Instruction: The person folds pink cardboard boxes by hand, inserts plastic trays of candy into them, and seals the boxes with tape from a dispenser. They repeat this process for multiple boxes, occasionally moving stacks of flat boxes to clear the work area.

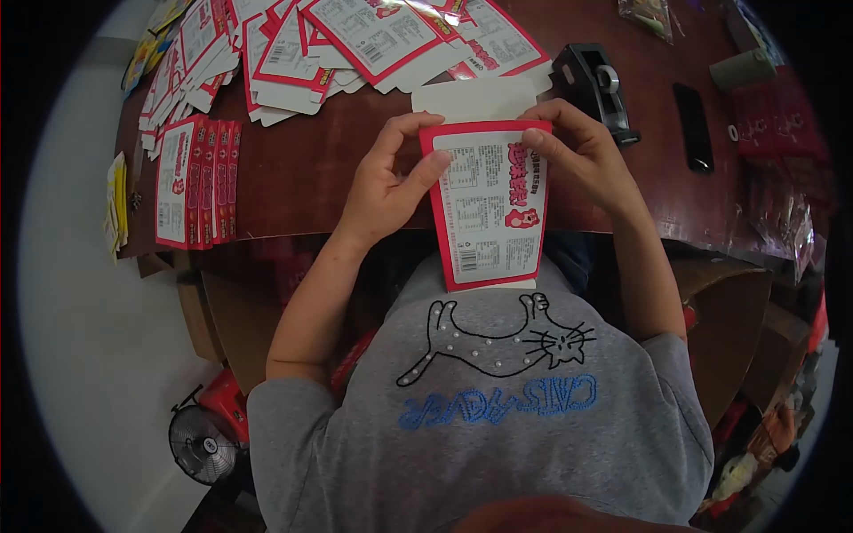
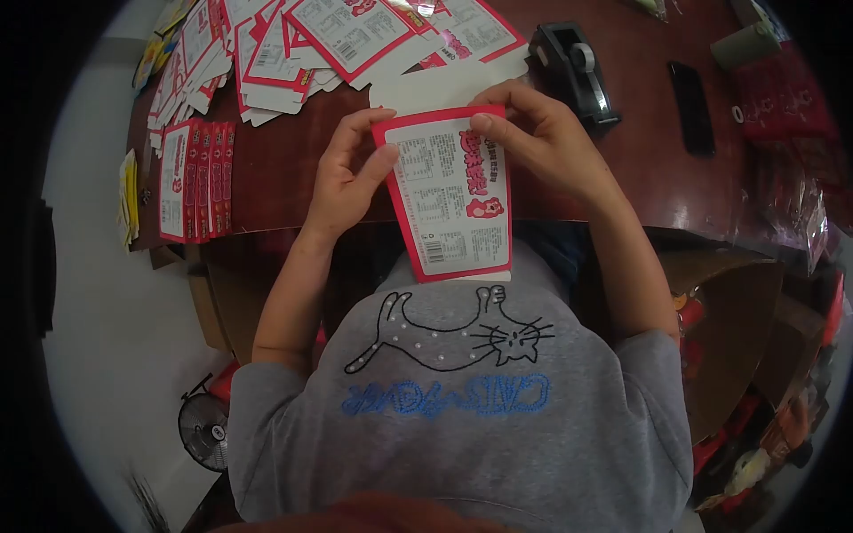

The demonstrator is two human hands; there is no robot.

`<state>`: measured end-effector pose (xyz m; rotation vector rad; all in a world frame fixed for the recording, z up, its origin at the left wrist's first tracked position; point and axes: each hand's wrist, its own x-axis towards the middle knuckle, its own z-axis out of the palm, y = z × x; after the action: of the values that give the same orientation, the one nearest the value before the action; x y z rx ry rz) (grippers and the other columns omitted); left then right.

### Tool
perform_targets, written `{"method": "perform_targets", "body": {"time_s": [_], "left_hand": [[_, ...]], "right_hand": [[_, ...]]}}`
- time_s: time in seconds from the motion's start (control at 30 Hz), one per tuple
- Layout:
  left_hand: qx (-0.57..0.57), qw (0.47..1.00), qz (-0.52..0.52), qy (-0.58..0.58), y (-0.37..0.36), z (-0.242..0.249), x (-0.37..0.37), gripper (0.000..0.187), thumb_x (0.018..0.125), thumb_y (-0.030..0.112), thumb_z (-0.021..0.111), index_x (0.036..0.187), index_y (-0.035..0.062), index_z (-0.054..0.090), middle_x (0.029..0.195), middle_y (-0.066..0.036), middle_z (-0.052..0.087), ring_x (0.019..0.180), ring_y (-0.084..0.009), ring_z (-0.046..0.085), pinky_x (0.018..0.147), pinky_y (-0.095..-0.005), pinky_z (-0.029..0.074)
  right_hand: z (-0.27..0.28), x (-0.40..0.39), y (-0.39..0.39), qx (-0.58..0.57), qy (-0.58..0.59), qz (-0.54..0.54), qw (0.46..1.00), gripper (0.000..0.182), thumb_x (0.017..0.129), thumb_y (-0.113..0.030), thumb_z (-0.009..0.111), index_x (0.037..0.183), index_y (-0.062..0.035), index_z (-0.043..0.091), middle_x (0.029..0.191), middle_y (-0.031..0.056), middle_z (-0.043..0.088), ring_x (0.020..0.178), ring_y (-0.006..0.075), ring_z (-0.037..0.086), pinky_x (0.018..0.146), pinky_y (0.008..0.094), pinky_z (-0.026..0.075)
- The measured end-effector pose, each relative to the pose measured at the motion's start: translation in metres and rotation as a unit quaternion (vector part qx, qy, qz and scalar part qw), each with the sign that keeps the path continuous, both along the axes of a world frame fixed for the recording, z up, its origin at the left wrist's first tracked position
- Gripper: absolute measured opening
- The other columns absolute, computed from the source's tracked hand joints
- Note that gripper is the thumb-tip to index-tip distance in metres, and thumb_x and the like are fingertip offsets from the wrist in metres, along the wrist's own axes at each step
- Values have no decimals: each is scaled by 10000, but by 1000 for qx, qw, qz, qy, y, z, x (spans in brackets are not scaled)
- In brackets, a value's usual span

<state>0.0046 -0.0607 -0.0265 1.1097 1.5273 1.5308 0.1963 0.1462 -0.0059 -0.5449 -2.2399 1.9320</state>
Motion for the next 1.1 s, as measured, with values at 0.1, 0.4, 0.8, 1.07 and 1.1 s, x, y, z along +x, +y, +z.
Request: {"method": "perform_targets", "body": {"time_s": [0.1,0.4,0.8,1.07,1.1], "left_hand": [[20,999,20,29,5,-5,-8,381,1017,165,625,1350,19,509,1260,-115,599,1080,-138,614,913,-277,519],[22,995,69,63,2,2,-11,227,1024,183,616,1138,-13,634,1261,-93,623,1092,-154,630,917,-299,512],[-40,997,69,9,23,47,2,193,937,137,738,993,-10,627,1108,-118,685,975,-110,638,827,-251,533],[-28,999,-41,10,23,44,-5,195,904,88,760,1046,-8,668,1185,-133,690,1019,-149,666,888,-277,534],[-23,999,-39,13,21,38,-6,200,896,68,762,1058,-7,671,1201,-137,687,1040,-159,665,906,-283,532]], "right_hand": [[-12,-1,-5,75,89,-43,992,398,973,-198,690,1336,-64,596,1264,58,633,1168,163,613,992,319,503],[2,-7,-8,10,136,-85,987,485,932,-136,726,1387,-61,575,1278,80,619,1169,155,613,1001,336,517],[31,-18,-5,60,93,-37,993,229,923,-213,756,1047,-34,685,999,44,718,943,113,678,846,283,554],[30,7,9,-22,23,-41,999,204,937,-183,726,1058,-21,753,1152,102,723,1007,167,699,884,311,565],[28,10,9,-20,21,-46,998,204,937,-183,726,1058,-21,753,1152,102,723,1007,167,699,884,311,565]]}}
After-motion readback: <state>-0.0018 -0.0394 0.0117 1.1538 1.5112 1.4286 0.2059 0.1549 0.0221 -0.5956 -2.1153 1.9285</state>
